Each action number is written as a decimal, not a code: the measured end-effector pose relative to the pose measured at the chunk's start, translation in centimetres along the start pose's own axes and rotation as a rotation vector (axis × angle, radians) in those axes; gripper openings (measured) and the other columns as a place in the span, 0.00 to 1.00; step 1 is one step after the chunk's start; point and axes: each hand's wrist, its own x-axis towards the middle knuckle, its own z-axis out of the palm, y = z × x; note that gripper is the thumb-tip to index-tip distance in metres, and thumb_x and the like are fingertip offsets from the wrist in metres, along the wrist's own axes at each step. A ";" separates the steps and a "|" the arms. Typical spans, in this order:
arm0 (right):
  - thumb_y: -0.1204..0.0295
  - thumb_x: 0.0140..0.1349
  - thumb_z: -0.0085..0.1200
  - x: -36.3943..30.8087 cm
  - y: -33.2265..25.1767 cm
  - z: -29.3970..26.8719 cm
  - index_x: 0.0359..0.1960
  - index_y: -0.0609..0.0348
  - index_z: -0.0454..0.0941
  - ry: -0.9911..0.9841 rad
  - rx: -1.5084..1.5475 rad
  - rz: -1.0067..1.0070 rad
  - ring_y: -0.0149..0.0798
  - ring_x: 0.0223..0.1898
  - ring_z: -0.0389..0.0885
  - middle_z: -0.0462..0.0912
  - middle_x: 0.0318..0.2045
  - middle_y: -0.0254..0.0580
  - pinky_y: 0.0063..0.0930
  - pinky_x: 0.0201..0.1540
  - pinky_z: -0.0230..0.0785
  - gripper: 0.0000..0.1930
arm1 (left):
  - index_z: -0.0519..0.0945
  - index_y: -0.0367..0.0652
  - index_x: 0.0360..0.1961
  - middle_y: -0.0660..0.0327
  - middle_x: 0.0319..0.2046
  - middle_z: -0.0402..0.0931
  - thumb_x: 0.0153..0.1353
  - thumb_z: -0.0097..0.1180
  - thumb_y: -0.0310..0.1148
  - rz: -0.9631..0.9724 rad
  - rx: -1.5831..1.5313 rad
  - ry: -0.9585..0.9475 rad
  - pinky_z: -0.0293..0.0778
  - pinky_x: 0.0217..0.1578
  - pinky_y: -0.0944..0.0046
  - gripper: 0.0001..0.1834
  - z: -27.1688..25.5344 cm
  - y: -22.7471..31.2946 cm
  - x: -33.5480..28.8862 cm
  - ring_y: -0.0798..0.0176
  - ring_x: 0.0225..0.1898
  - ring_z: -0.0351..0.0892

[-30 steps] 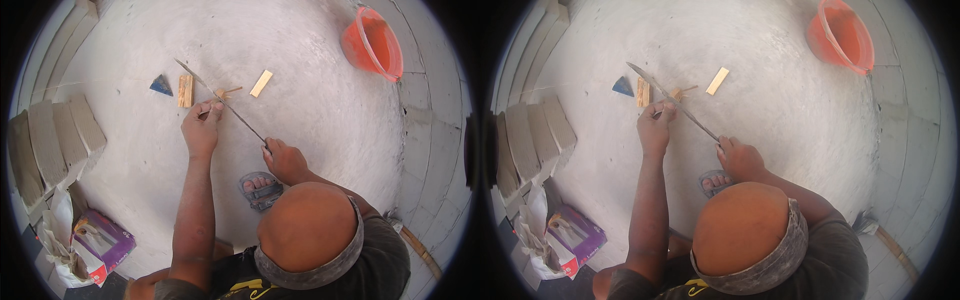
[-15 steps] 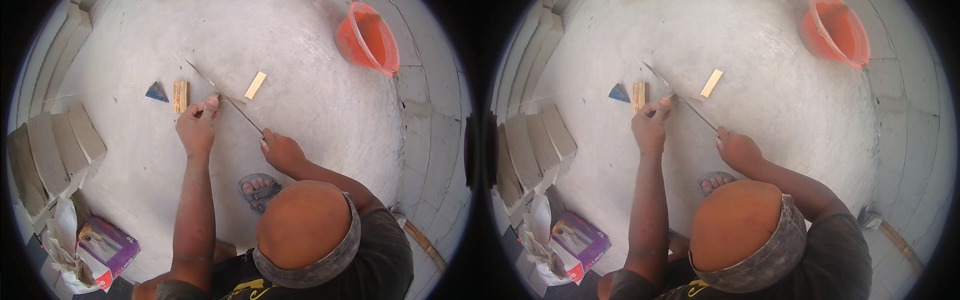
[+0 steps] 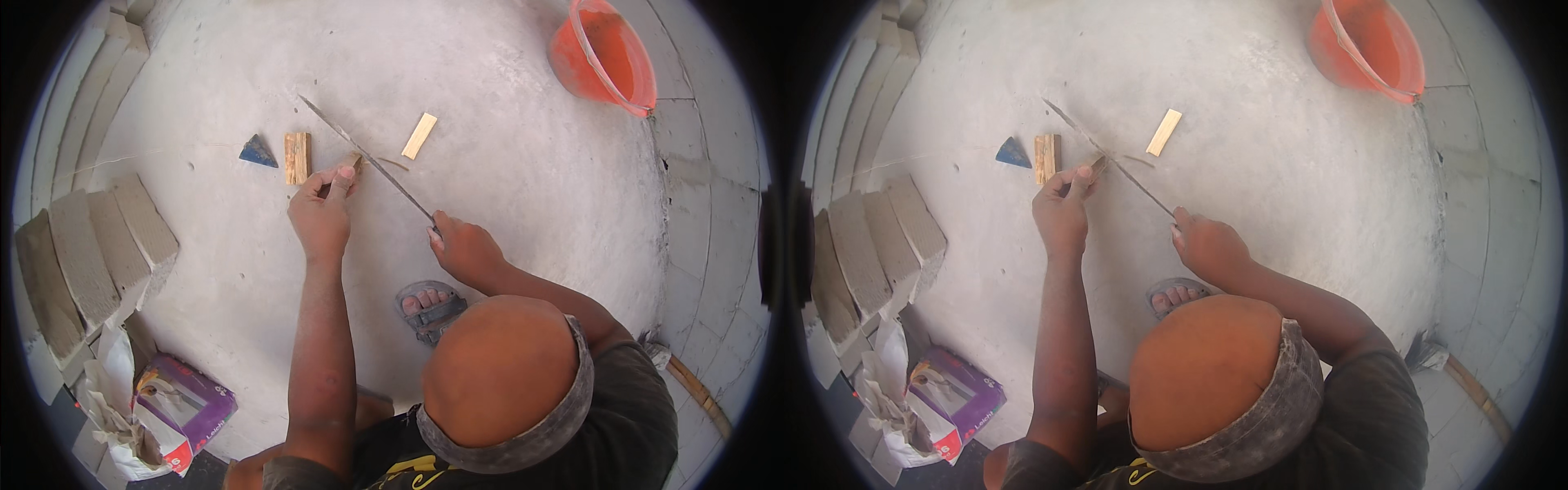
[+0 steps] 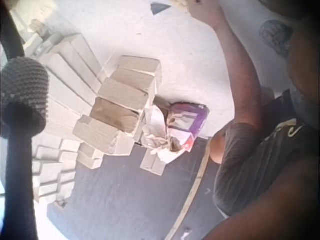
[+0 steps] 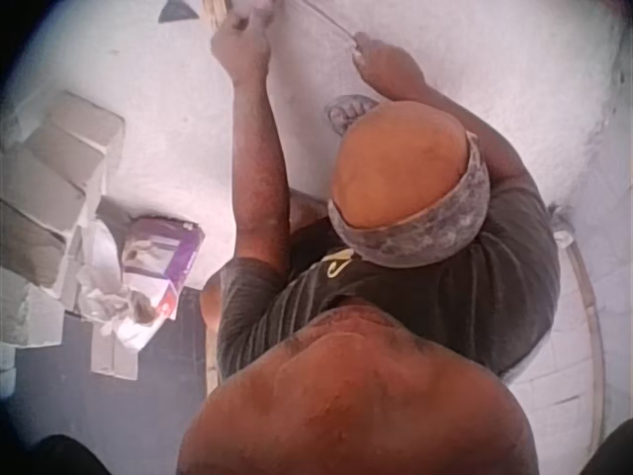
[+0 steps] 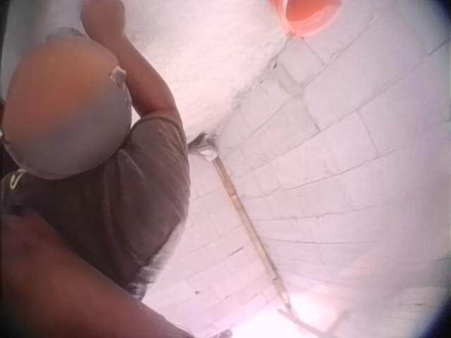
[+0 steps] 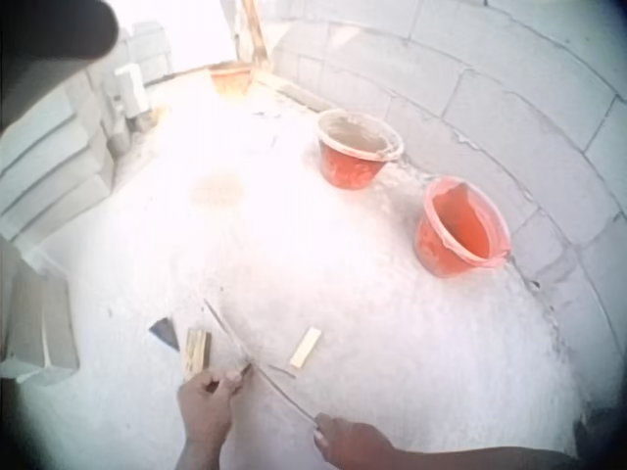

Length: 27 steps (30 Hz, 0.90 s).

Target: The person uses a hand saw to cut a white rectangular block into smaller pieces while holding it with a wooden stick. They then use a trowel to split a small wooden block into two pieces.

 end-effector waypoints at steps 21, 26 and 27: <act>0.63 0.71 0.48 0.1 0.3 -2.8 0.46 0.59 0.69 -0.073 -0.157 -0.069 0.52 0.25 0.82 0.79 0.26 0.49 0.46 0.29 0.76 0.12 | 0.86 0.35 0.35 0.55 0.37 0.85 0.57 0.65 0.23 0.425 0.295 0.067 0.77 0.38 0.64 0.05 -0.9 -0.6 -0.5 0.58 0.35 0.84; 0.64 0.71 0.48 0.0 0.0 -3.5 0.46 0.60 0.71 -0.105 -0.139 -0.044 0.54 0.29 0.82 0.80 0.28 0.52 0.47 0.33 0.76 0.12 | 0.86 0.35 0.35 0.55 0.36 0.85 0.56 0.63 0.21 0.470 0.321 0.056 0.77 0.37 0.65 0.05 -1.1 -0.6 -0.3 0.58 0.34 0.84; 0.64 0.71 0.48 0.0 0.2 -3.1 0.46 0.60 0.71 -0.097 -0.139 -0.036 0.54 0.29 0.82 0.80 0.28 0.52 0.47 0.33 0.76 0.12 | 0.86 0.35 0.35 0.56 0.35 0.85 0.56 0.63 0.20 0.485 0.323 0.058 0.77 0.36 0.65 0.05 -1.1 -0.5 -0.3 0.59 0.33 0.84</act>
